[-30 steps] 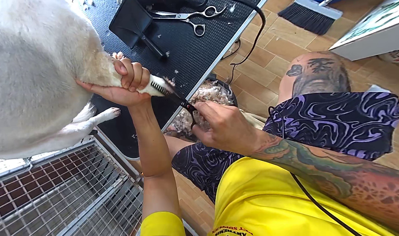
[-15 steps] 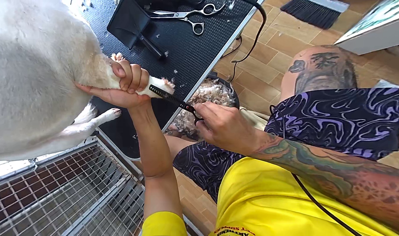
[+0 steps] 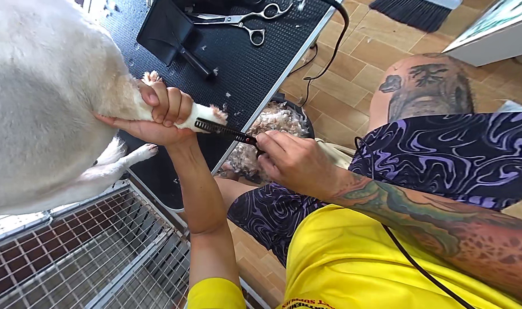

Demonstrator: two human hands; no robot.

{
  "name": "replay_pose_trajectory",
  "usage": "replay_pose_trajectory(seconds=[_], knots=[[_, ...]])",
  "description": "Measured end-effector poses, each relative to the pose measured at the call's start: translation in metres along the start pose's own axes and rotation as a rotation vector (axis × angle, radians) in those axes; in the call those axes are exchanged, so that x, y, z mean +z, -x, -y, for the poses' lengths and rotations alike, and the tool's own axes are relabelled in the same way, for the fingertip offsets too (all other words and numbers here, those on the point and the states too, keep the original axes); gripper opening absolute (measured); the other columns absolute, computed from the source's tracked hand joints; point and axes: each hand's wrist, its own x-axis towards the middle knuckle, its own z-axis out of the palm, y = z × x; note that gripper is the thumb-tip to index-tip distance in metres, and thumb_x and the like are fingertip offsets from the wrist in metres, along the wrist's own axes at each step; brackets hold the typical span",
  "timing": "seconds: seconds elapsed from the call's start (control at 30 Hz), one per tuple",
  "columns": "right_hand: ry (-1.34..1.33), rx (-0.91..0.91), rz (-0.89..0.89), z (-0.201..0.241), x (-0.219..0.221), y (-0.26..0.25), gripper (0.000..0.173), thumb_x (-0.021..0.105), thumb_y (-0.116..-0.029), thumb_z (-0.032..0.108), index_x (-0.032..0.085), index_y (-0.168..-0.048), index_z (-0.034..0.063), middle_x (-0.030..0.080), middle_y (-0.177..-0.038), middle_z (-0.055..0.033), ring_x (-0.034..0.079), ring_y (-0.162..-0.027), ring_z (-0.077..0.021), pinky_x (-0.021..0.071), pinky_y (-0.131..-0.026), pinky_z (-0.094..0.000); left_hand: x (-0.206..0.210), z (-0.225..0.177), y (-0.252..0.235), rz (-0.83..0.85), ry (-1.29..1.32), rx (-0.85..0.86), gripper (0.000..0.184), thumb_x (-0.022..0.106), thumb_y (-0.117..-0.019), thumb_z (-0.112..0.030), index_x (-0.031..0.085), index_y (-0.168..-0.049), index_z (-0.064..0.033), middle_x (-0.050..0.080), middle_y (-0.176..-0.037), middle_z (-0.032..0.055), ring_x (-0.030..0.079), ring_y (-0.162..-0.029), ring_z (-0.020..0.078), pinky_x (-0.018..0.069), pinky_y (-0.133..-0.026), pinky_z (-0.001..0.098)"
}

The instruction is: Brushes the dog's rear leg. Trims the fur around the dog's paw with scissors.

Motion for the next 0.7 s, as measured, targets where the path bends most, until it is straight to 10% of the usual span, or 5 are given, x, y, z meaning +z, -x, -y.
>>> replay_pose_trajectory(seconds=[0.7], knots=[[0.044, -0.060, -0.073, -0.014, -0.002, -0.002, 0.023, 0.057, -0.1007, 0.011, 0.066, -0.116, -0.0022, 0.069, -0.103, -0.0215, 0.069, -0.078, -0.0334, 0.0550, -0.058, -0.0405, 0.014, 0.002, -0.002, -0.078, 0.059, -0.010, 0.097, 0.006, -0.0819, -0.090, 0.052, -0.072, -0.0053, 0.039, -0.048, 0.0021, 0.036, -0.037, 0.0132, 0.0327, -0.036, 0.0275]])
